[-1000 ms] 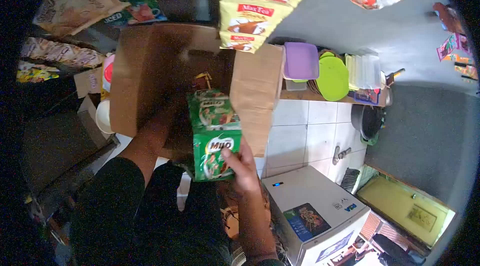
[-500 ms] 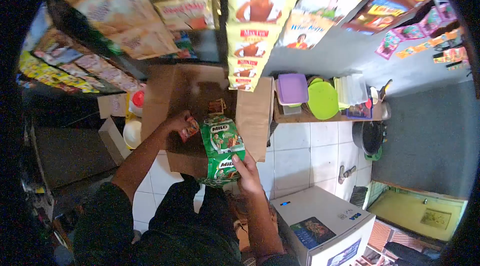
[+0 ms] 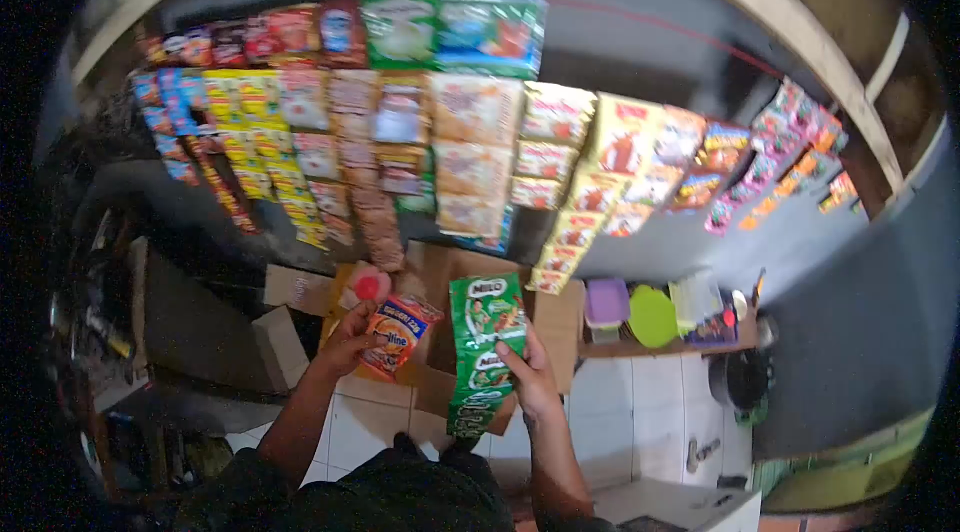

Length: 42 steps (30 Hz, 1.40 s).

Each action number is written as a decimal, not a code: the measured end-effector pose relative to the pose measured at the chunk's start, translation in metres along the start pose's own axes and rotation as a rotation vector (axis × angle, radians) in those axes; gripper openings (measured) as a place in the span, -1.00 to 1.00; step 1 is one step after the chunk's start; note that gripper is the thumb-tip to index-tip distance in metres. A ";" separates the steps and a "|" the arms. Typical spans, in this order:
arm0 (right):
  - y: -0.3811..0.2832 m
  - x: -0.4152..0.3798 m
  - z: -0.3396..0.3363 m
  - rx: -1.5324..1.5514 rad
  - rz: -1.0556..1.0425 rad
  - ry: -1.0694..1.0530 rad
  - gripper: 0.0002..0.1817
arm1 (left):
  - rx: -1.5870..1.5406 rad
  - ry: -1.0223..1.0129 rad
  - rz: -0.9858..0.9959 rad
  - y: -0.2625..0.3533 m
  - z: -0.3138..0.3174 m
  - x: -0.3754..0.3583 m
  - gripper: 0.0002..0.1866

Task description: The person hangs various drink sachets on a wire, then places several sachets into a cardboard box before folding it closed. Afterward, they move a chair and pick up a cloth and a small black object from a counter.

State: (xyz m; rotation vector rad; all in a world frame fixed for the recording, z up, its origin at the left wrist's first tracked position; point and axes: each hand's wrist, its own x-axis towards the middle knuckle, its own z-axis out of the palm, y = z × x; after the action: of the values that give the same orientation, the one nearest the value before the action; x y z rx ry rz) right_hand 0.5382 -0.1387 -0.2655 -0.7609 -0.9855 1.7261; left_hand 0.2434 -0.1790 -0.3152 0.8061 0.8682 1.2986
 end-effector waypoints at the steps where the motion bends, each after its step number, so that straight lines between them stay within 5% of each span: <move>1: -0.006 0.000 0.014 0.002 -0.034 -0.007 -0.45 | -0.039 -0.005 0.068 0.016 0.004 -0.010 -0.56; 11: -0.040 0.010 0.128 -0.056 -0.162 -0.100 -0.42 | 0.018 -0.087 0.447 0.145 -0.013 -0.068 -0.22; 24: -0.054 0.049 0.179 -0.108 -0.188 -0.301 -0.38 | 0.258 0.306 0.834 0.199 -0.023 -0.056 -0.41; 33: -0.050 0.082 0.186 -0.135 -0.152 -0.411 -0.42 | -0.154 0.109 0.664 0.189 -0.009 -0.040 -0.39; 36: -0.046 0.084 0.192 -0.126 -0.140 -0.446 -0.41 | -0.167 0.251 0.669 0.174 -0.012 -0.044 -0.42; 42: -0.012 0.096 0.219 -0.161 -0.141 -0.398 -0.44 | -0.121 0.137 0.588 0.180 -0.026 -0.041 -0.32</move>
State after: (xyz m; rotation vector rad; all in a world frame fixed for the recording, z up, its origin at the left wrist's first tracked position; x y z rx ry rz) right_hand 0.3281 -0.1052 -0.1549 -0.4398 -1.4276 1.7221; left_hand 0.1351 -0.2004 -0.1646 0.9201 0.6700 1.9212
